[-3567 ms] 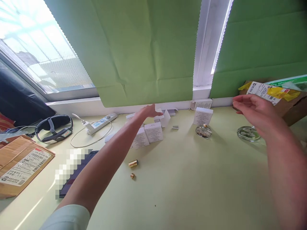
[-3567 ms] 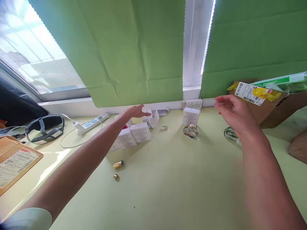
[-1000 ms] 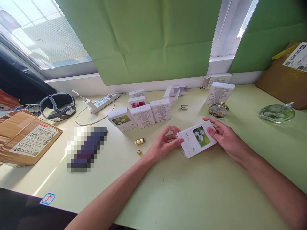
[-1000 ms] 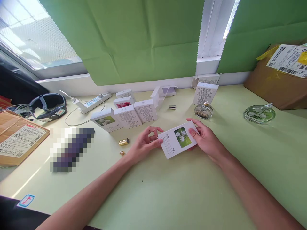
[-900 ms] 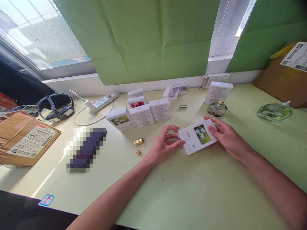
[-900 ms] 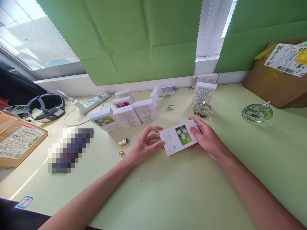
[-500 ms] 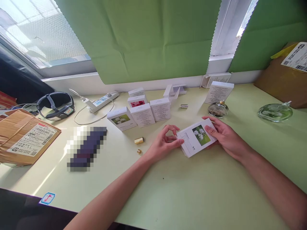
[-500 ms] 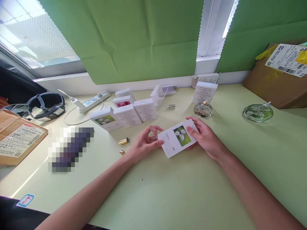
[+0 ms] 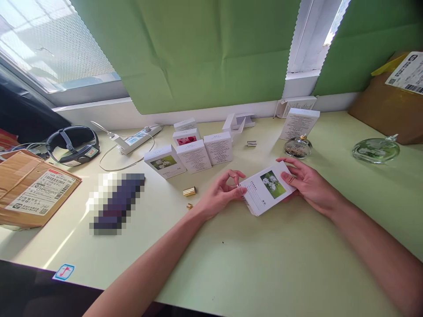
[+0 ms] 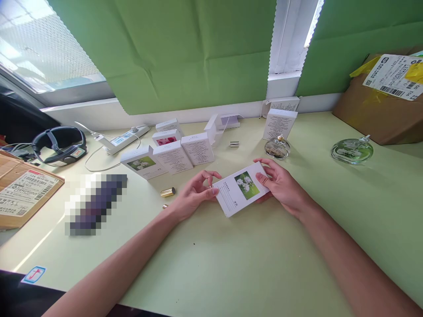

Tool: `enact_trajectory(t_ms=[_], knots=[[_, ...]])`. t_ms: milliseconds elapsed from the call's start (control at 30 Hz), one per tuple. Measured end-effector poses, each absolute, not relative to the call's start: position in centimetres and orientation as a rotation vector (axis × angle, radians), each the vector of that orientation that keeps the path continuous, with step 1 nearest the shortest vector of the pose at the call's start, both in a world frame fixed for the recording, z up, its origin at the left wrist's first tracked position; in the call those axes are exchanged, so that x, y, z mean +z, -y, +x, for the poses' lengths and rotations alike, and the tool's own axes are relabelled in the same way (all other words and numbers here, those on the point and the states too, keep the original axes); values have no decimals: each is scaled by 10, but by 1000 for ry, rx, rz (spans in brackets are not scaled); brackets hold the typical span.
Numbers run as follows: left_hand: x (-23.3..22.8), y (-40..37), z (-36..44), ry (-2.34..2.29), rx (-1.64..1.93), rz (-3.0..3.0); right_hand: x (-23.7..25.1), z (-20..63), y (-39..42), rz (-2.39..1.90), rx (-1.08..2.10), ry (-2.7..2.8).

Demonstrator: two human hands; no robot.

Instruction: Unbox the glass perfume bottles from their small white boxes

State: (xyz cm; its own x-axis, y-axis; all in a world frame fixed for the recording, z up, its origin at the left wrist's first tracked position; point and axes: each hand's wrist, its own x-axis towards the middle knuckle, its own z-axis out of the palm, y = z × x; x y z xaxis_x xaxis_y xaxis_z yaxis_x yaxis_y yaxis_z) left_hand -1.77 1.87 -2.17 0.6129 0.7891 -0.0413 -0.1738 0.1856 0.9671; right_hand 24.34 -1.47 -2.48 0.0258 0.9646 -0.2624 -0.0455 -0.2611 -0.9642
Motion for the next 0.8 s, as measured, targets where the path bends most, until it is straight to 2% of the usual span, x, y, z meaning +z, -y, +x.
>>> enact_trajectory(t_ms=[800], knots=[[-23,-17,-19,-590,739,1164,-29,249,14,-1374,1449,1012]])
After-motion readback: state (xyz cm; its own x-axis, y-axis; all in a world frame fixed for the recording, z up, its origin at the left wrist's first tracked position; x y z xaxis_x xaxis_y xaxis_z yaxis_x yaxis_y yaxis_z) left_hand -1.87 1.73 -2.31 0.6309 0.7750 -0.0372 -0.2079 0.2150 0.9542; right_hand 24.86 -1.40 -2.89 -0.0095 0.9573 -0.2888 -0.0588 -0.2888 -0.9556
